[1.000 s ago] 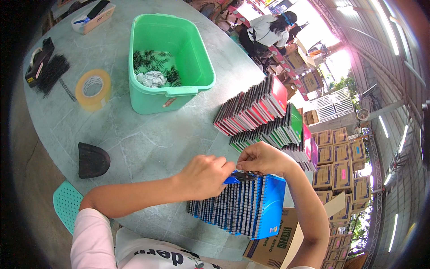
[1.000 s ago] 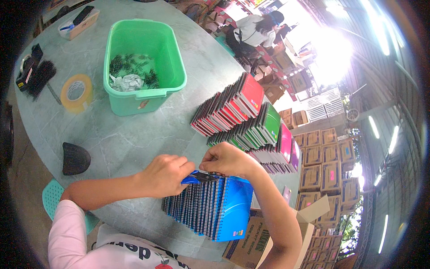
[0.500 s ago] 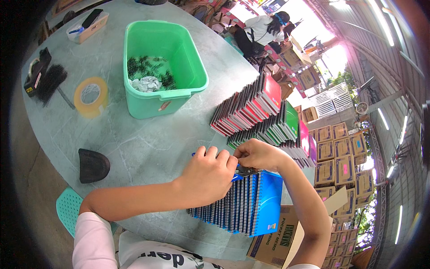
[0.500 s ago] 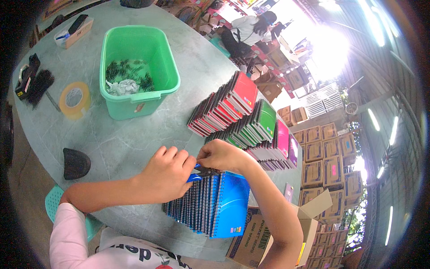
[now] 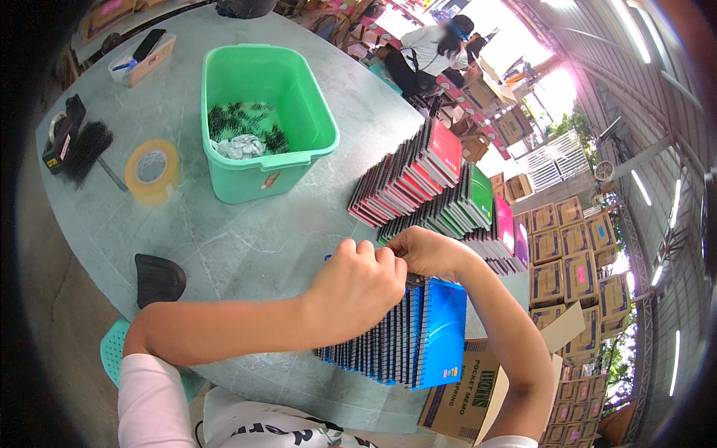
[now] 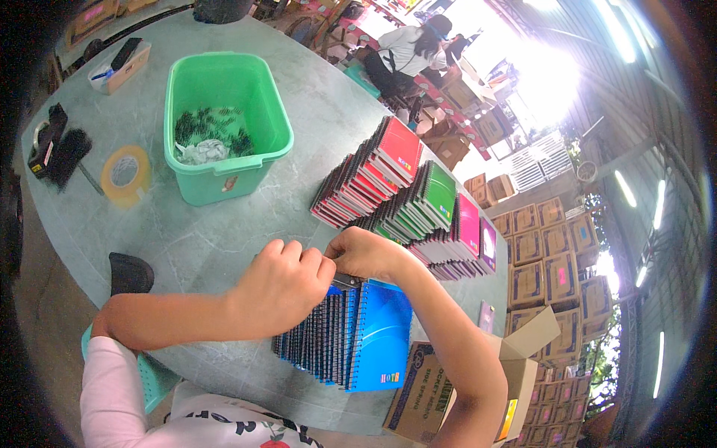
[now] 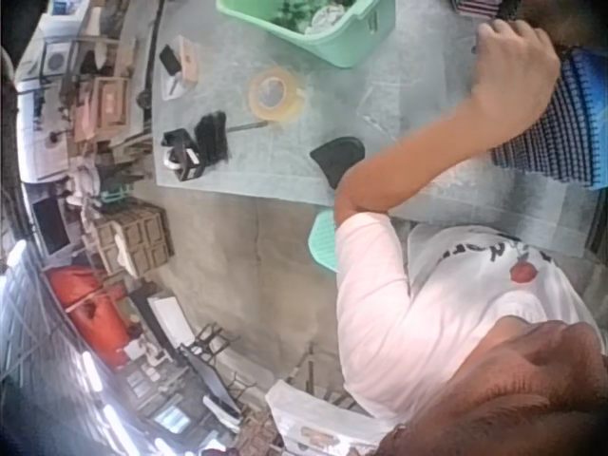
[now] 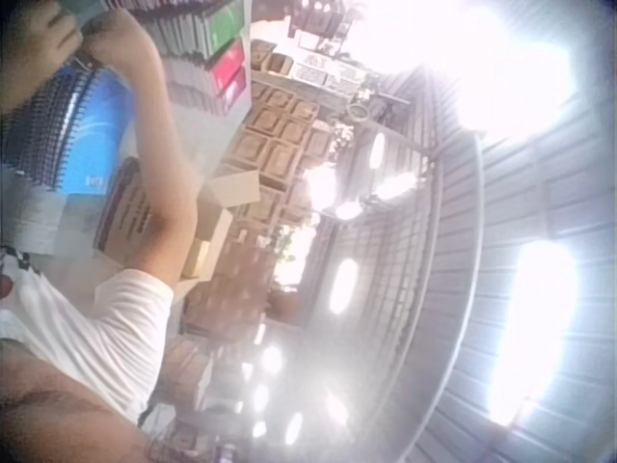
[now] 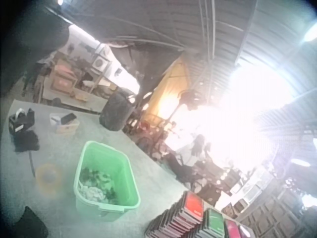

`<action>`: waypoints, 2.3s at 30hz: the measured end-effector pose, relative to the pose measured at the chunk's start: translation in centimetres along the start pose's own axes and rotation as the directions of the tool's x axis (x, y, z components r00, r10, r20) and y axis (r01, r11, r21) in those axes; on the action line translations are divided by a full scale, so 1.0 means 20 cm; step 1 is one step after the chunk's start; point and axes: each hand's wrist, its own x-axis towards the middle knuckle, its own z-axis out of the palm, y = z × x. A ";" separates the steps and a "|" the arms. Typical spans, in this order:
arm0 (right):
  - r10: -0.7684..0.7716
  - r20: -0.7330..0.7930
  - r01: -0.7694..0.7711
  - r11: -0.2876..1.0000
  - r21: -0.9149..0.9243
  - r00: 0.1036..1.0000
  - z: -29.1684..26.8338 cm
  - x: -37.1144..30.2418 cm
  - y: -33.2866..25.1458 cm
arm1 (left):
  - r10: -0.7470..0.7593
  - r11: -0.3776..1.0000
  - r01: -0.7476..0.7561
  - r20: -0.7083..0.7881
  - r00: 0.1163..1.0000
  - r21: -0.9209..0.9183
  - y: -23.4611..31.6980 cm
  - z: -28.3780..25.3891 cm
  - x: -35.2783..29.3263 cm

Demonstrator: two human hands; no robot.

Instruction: The person trims the excess plastic from the spiral bindings of notebooks using wire cutters, stacks them, and places them into a cardboard box.

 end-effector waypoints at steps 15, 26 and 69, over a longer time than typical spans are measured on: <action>-0.034 -0.044 0.033 0.999 -0.009 0.998 0.01 -0.01 0.00 | 0.107 0.993 -0.108 0.019 0.994 0.056 -0.04 -0.05 0.00; -0.034 -0.078 0.032 0.999 -0.017 0.996 0.02 -0.01 -0.01 | 0.056 0.998 -0.056 0.025 0.998 -0.027 -0.06 -0.01 -0.02; -0.192 0.320 0.064 0.927 0.370 0.928 -0.11 0.07 0.01 | -0.097 0.507 0.472 0.496 0.863 -0.721 -0.19 0.29 -0.38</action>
